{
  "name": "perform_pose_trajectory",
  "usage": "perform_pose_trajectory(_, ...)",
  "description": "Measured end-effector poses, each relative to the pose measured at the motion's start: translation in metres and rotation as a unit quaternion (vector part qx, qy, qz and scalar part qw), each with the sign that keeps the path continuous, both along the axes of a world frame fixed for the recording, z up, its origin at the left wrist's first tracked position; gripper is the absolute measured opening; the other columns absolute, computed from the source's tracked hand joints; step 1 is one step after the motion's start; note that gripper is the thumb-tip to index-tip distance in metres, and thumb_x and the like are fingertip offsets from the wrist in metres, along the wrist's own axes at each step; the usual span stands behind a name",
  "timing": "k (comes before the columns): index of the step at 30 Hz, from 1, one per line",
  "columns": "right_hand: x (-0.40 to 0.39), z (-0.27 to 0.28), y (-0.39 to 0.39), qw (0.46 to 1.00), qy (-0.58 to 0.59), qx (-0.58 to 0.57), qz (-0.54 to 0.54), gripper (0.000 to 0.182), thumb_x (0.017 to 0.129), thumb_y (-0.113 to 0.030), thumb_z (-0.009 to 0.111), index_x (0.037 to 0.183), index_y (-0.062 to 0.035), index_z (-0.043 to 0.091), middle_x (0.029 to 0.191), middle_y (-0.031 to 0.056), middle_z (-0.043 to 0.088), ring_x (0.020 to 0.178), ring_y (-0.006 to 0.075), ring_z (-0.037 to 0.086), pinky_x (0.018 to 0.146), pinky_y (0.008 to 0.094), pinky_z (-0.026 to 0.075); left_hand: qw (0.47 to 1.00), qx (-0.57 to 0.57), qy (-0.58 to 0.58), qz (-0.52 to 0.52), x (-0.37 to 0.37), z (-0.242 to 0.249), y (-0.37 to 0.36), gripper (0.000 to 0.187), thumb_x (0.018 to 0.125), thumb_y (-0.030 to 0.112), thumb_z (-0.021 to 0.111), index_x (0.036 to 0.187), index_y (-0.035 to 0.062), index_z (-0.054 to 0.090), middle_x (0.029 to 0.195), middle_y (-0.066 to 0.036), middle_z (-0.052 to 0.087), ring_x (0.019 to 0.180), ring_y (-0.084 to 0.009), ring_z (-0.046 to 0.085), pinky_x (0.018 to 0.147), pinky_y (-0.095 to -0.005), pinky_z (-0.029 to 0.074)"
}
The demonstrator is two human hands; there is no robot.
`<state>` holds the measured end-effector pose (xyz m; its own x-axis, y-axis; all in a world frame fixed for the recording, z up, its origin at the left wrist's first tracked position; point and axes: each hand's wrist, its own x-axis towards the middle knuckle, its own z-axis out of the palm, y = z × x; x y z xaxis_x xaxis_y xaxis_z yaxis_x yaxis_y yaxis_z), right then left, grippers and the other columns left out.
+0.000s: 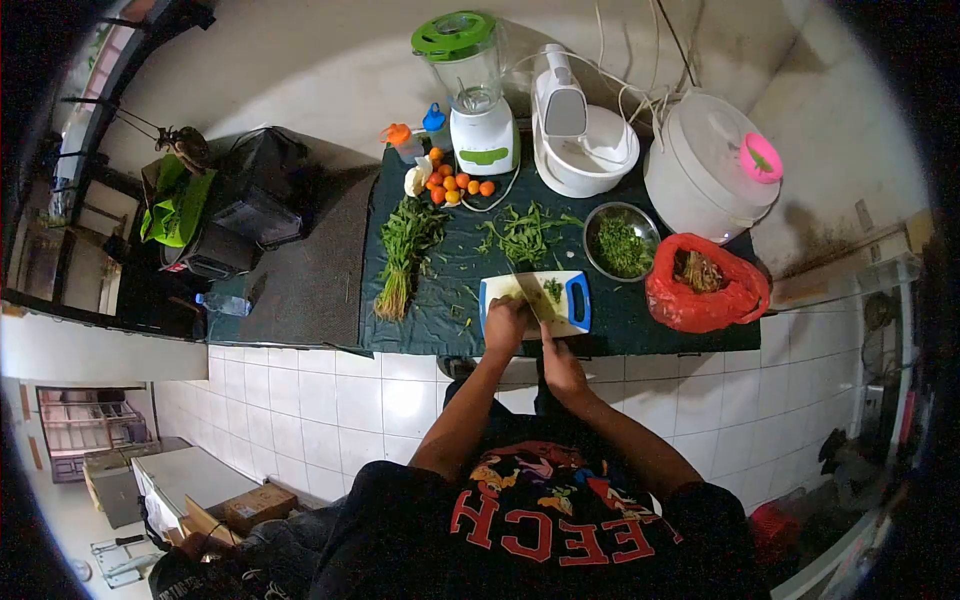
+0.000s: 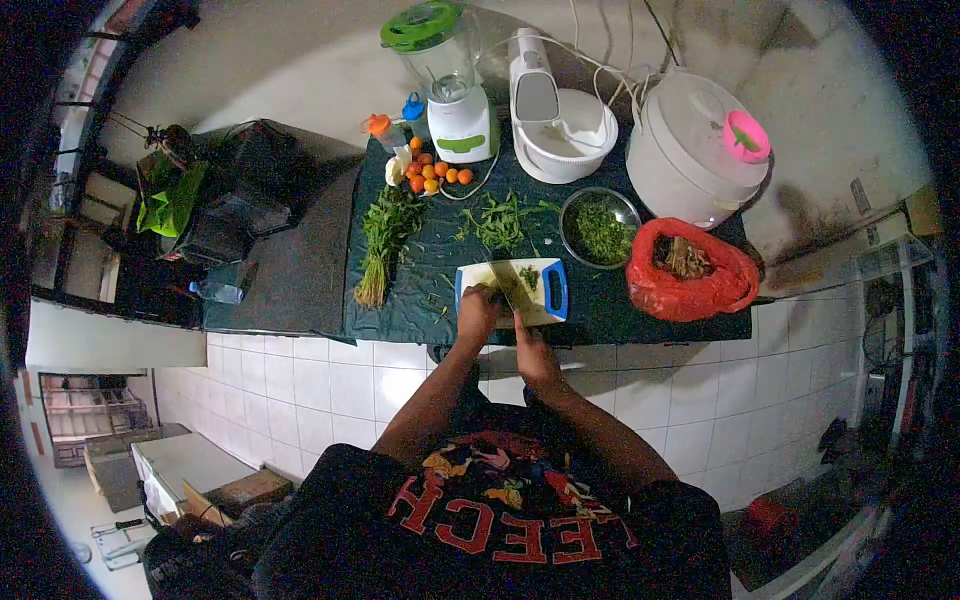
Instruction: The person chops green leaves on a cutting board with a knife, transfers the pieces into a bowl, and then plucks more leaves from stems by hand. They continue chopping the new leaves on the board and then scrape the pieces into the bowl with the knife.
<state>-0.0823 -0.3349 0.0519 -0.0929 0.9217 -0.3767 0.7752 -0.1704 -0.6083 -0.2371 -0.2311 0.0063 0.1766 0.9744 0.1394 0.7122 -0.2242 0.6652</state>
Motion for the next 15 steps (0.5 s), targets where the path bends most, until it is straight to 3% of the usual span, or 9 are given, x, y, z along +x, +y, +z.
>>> perform_pose_trajectory(2,-0.002,-0.033,0.008,0.982,0.014,0.186,0.008,0.069,0.097,-0.001,0.047,0.161,-0.0028,0.022,0.115,0.0352,0.059,0.097,0.0489,0.063,0.084,0.0528,0.052,0.999,-0.005,0.032,0.007,0.002,0.013,-0.001,0.022,0.084,0.018,0.07,0.101,0.0058,0.077,0.096,-0.018,0.07,0.096,-0.0391,0.064,0.086,-0.0477,0.055)
perform_pose_trajectory(3,0.0,-0.03,0.015,0.982,0.015,0.186,0.009,0.069,0.097,-0.001,0.047,0.161,-0.0028,0.022,0.115,0.0352,0.059,0.097,0.0489,0.063,0.084,0.0528,0.052,0.999,-0.005,0.033,0.008,0.004,0.017,0.0,0.022,0.084,0.018,0.07,0.101,0.0058,0.077,0.096,-0.018,0.07,0.096,-0.0391,0.064,0.086,-0.0477,0.055)
perform_pose_trajectory(5,0.003,-0.01,0.027,0.994,0.024,0.1,0.029,0.067,0.098,-0.001,0.049,0.16,0.0011,0.023,0.105,0.034,0.062,0.088,0.0463,0.065,0.076,0.051,0.053,0.985,-0.135,0.048,0.101,0.007,0.022,-0.001,0.025,0.083,0.024,0.072,0.102,0.0073,0.078,0.095,-0.018,0.07,0.096,-0.0392,0.066,0.084,-0.0491,0.056)
perform_pose_trajectory(8,0.006,0.007,0.02,0.996,0.013,0.079,0.04,0.067,0.098,-0.001,0.05,0.16,0.0008,0.023,0.096,0.0319,0.064,0.083,0.0448,0.066,0.07,0.0494,0.054,0.978,-0.137,0.072,0.141,0.012,0.025,-0.002,0.027,0.083,0.028,0.072,0.101,0.0085,0.079,0.097,-0.017,0.071,0.096,-0.0391,0.067,0.081,-0.0504,0.057)
perform_pose_trajectory(11,0.009,0.009,0.002,0.996,0.025,0.07,0.044,0.067,0.099,-0.003,0.05,0.16,-0.0004,0.024,0.095,0.0324,0.063,0.086,0.0467,0.065,0.073,0.0515,0.054,0.993,-0.071,0.07,0.066,0.004,0.017,-0.003,0.027,0.084,0.026,0.072,0.102,0.0083,0.078,0.101,-0.016,0.071,0.097,-0.0391,0.066,0.082,-0.0502,0.057)
perform_pose_trajectory(15,0.009,-0.014,-0.006,0.993,0.013,0.11,0.042,0.067,0.099,-0.005,0.05,0.16,-0.0013,0.024,0.095,0.0322,0.063,0.088,0.0481,0.064,0.075,0.0529,0.053,0.993,-0.064,0.079,0.054,0.005,0.007,0.0,0.027,0.084,0.025,0.071,0.104,0.0077,0.078,0.105,-0.015,0.071,0.098,-0.0389,0.066,0.082,-0.0501,0.057)
